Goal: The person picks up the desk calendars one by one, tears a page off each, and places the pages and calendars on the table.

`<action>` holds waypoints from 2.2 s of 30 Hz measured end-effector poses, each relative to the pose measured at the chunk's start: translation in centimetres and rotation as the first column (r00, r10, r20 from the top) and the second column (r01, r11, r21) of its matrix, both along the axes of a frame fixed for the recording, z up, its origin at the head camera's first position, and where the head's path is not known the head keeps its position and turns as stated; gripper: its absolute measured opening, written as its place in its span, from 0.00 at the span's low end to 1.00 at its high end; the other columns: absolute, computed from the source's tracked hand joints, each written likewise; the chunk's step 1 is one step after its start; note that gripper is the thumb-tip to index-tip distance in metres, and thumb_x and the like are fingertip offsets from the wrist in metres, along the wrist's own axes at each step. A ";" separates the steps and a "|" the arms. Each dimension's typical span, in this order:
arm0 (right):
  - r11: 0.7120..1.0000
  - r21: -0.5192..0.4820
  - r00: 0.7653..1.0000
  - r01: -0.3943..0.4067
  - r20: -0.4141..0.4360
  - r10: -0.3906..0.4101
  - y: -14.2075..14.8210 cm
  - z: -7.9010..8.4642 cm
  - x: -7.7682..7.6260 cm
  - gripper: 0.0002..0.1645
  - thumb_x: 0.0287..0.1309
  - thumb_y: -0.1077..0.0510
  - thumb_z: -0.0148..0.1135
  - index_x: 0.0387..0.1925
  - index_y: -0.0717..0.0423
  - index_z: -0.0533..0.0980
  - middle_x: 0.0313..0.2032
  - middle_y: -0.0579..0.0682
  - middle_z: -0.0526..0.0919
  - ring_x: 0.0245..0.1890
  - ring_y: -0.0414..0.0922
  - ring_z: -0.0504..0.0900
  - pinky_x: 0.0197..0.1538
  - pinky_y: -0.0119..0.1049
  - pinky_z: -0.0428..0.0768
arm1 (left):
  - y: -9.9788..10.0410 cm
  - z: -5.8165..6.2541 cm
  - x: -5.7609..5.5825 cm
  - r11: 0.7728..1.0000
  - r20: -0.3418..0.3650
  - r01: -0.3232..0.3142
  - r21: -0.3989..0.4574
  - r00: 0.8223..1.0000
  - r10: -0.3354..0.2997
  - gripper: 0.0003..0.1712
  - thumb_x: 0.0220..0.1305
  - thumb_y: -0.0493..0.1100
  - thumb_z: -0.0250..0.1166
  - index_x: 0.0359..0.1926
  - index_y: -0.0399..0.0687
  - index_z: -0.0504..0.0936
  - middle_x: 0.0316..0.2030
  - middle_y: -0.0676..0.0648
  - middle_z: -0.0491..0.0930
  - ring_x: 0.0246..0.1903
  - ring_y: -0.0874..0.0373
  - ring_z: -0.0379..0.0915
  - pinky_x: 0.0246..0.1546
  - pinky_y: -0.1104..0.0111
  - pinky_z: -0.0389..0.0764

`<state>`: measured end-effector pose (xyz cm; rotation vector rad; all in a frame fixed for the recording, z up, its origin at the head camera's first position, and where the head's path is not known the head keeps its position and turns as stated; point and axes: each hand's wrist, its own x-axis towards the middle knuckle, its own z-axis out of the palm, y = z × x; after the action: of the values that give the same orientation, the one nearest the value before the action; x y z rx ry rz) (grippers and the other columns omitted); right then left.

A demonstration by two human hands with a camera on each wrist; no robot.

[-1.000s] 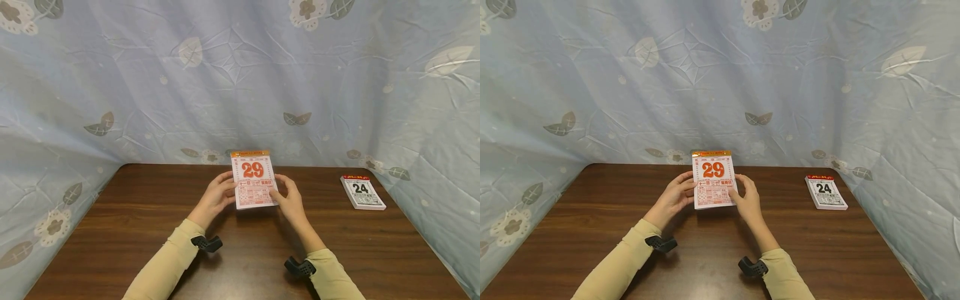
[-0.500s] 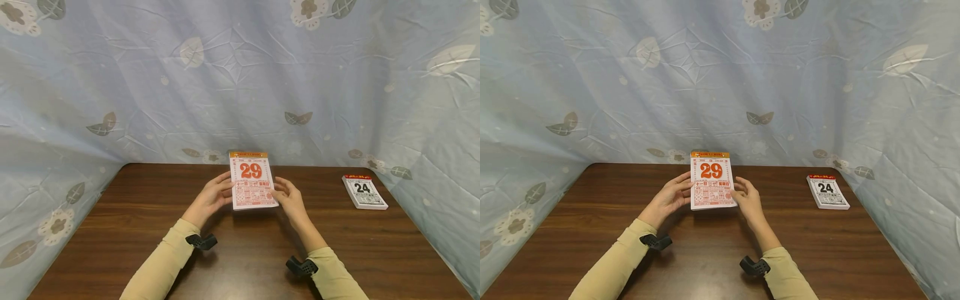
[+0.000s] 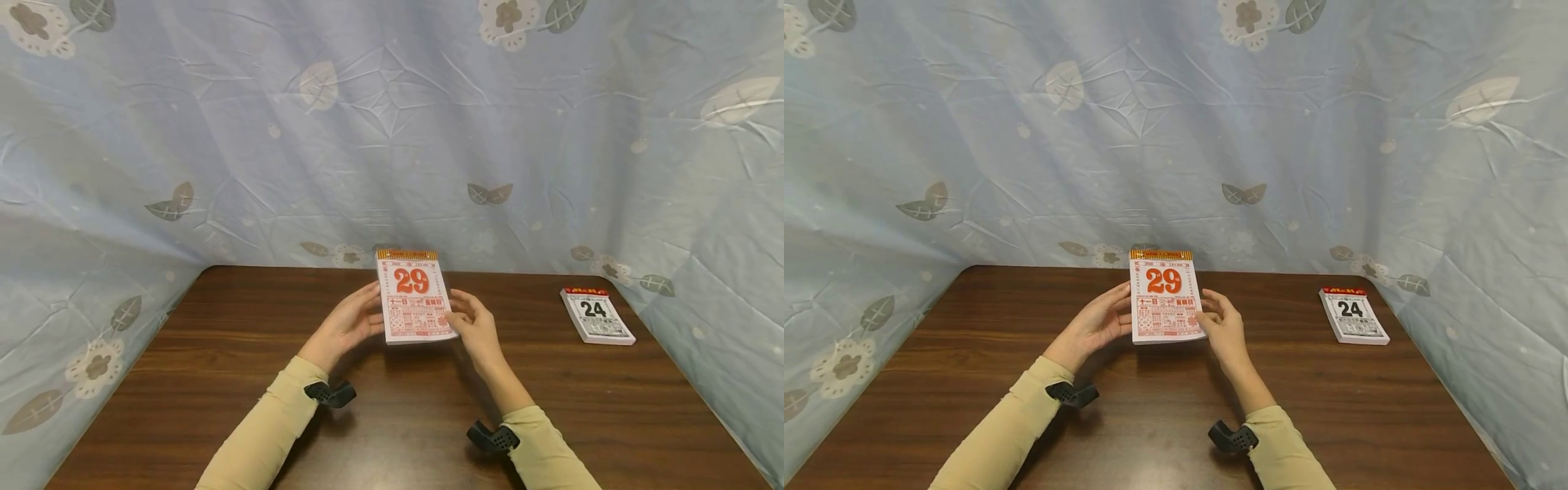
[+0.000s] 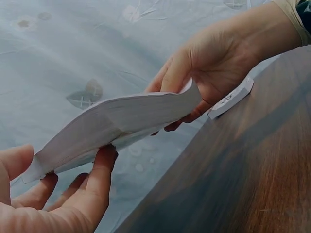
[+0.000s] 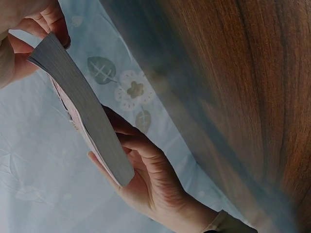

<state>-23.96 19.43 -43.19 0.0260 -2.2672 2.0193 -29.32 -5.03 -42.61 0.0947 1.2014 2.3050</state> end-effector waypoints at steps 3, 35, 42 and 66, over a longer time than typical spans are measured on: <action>1.000 0.001 1.000 0.002 -0.006 -0.002 0.0 0.0 0.0 0.29 0.64 0.66 0.57 0.66 0.59 0.65 0.59 0.64 0.74 0.40 0.35 0.80 0.44 0.22 0.78 | 0.2 -0.2 0.0 1.000 0.005 -0.014 -0.014 1.000 0.014 0.30 0.77 0.44 0.47 0.75 0.49 0.52 0.55 0.45 0.72 0.41 0.51 0.83 0.44 0.59 0.83; 0.701 0.685 0.664 0.200 -0.621 0.417 -2.0 1.2 1.1 0.30 0.50 0.56 0.74 0.56 0.58 0.76 0.59 0.57 0.76 0.62 0.53 0.73 0.64 0.49 0.72 | 1.0 -0.7 0.5 0.998 -0.064 -0.061 0.014 0.996 0.062 0.25 0.76 0.39 0.45 0.71 0.46 0.55 0.49 0.47 0.77 0.43 0.53 0.82 0.44 0.57 0.82; 0.614 0.767 0.649 0.183 -0.564 0.511 -2.4 0.8 1.3 0.31 0.50 0.50 0.74 0.55 0.56 0.78 0.58 0.53 0.78 0.61 0.50 0.75 0.65 0.45 0.72 | 1.0 -0.9 0.6 0.999 -0.058 -0.043 0.029 0.997 0.045 0.25 0.76 0.39 0.45 0.71 0.48 0.55 0.49 0.48 0.78 0.44 0.53 0.81 0.45 0.57 0.82; 0.648 0.753 0.681 0.115 -0.534 0.501 -2.1 0.8 1.4 0.23 0.51 0.54 0.73 0.51 0.54 0.81 0.57 0.52 0.80 0.61 0.50 0.76 0.64 0.46 0.74 | 1.4 -1.3 0.8 0.991 0.011 0.022 0.135 1.000 -0.023 0.28 0.78 0.44 0.43 0.75 0.50 0.53 0.61 0.47 0.71 0.56 0.51 0.71 0.59 0.47 0.72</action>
<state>-22.60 17.35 -42.37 1.0069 -2.3472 0.6800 -28.52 -3.68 -43.95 0.1422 1.0319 2.3622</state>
